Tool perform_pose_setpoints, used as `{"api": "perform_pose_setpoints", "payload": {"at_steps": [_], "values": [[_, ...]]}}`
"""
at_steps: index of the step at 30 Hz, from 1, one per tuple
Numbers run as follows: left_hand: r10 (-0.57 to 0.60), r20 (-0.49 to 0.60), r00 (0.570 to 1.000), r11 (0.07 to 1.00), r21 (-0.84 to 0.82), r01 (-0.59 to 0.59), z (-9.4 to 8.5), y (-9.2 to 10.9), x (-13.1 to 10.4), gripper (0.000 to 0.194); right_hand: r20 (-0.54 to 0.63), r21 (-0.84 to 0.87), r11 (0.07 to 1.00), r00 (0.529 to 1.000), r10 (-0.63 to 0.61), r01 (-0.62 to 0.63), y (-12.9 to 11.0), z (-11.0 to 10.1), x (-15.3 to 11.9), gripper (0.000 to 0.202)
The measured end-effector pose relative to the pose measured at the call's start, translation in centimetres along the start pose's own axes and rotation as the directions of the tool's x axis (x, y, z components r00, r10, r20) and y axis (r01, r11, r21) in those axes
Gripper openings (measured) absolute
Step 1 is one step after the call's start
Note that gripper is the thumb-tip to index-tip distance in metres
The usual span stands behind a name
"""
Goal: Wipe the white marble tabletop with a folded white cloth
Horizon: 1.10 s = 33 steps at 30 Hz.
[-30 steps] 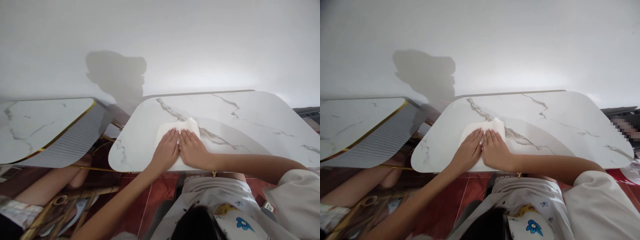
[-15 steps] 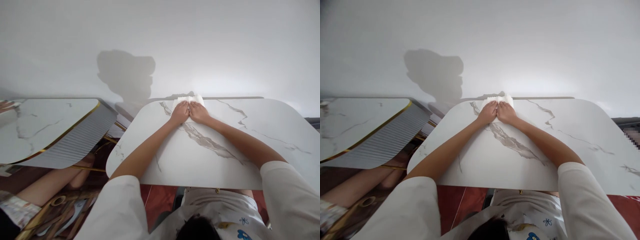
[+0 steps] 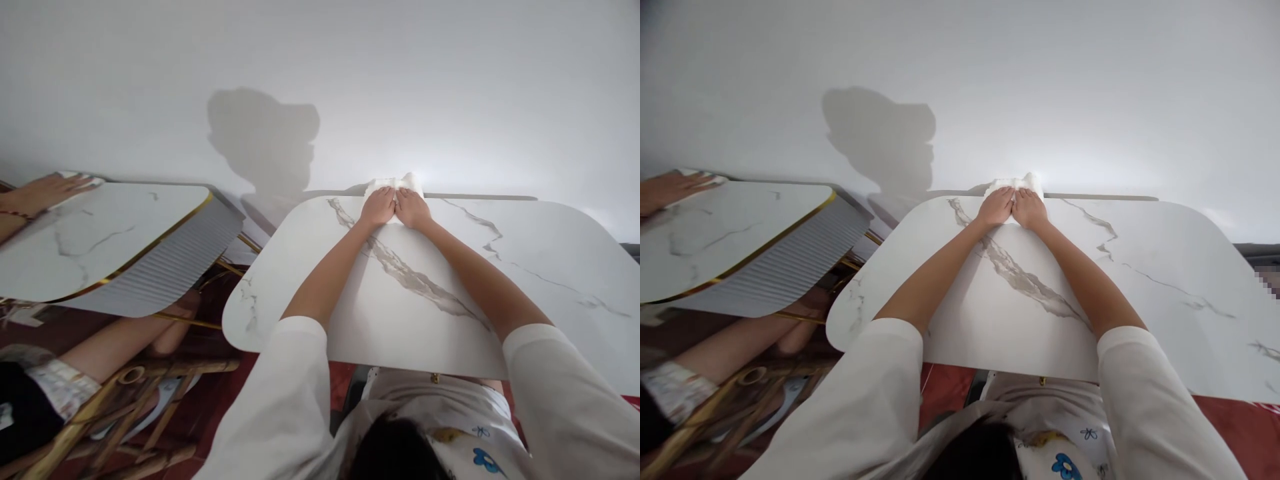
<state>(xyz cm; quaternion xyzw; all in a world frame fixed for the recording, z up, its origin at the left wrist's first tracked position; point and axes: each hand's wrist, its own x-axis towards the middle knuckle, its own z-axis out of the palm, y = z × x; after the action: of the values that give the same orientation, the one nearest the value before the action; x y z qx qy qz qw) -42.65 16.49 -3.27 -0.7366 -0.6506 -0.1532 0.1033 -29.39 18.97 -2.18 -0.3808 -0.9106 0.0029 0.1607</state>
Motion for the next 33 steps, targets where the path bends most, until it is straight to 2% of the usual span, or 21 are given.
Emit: {"api": "perform_pose_setpoints", "payload": {"at_steps": [4,8,14,16,22,26,30,33], "values": [[0.042,0.036,0.998,0.999,-0.006,-0.042,-0.5,1.1,-1.2,0.049,-0.002,-0.007,1.000,1.000,0.016,-0.016,-0.3,-0.2,-2.0,0.055],[0.100,0.048,0.994,0.994,-0.051,-0.097,-1.3,1.9,-3.4,0.050,-0.037,-0.034,0.999,0.999,0.022,-0.023,-1.8,-0.5,-4.6,0.054],[0.118,0.008,0.993,0.990,-0.085,-0.117,-3.1,3.4,-9.3,0.051,-0.042,-0.059,0.998,0.999,-0.004,0.001,-5.4,-1.9,-9.9,0.052],[0.095,0.015,0.995,0.992,-0.082,-0.094,-4.2,4.4,-11.8,0.052,-0.040,-0.049,0.998,0.999,-0.033,0.031,-6.7,-2.5,-12.1,0.052],[0.004,0.123,0.992,0.998,-0.058,0.003,-8.1,7.9,-19.4,0.055,-0.039,-0.028,0.990,0.990,-0.136,0.135,-10.4,-4.2,-18.2,0.055],[-0.048,0.103,0.994,0.997,-0.062,0.054,-9.6,10.4,-23.5,0.054,-0.039,-0.007,0.980,0.979,-0.201,0.201,-11.7,-5.2,-22.0,0.055],[-0.061,0.079,0.995,0.992,-0.110,0.069,-10.4,13.4,-26.1,0.055,-0.063,0.020,0.972,0.971,-0.231,0.233,-11.5,-6.2,-25.7,0.054],[-0.026,0.093,0.995,0.989,-0.144,0.039,-10.6,15.3,-26.4,0.056,-0.073,0.019,0.976,0.974,-0.216,0.218,-10.4,-6.7,-27.6,0.054]]}}
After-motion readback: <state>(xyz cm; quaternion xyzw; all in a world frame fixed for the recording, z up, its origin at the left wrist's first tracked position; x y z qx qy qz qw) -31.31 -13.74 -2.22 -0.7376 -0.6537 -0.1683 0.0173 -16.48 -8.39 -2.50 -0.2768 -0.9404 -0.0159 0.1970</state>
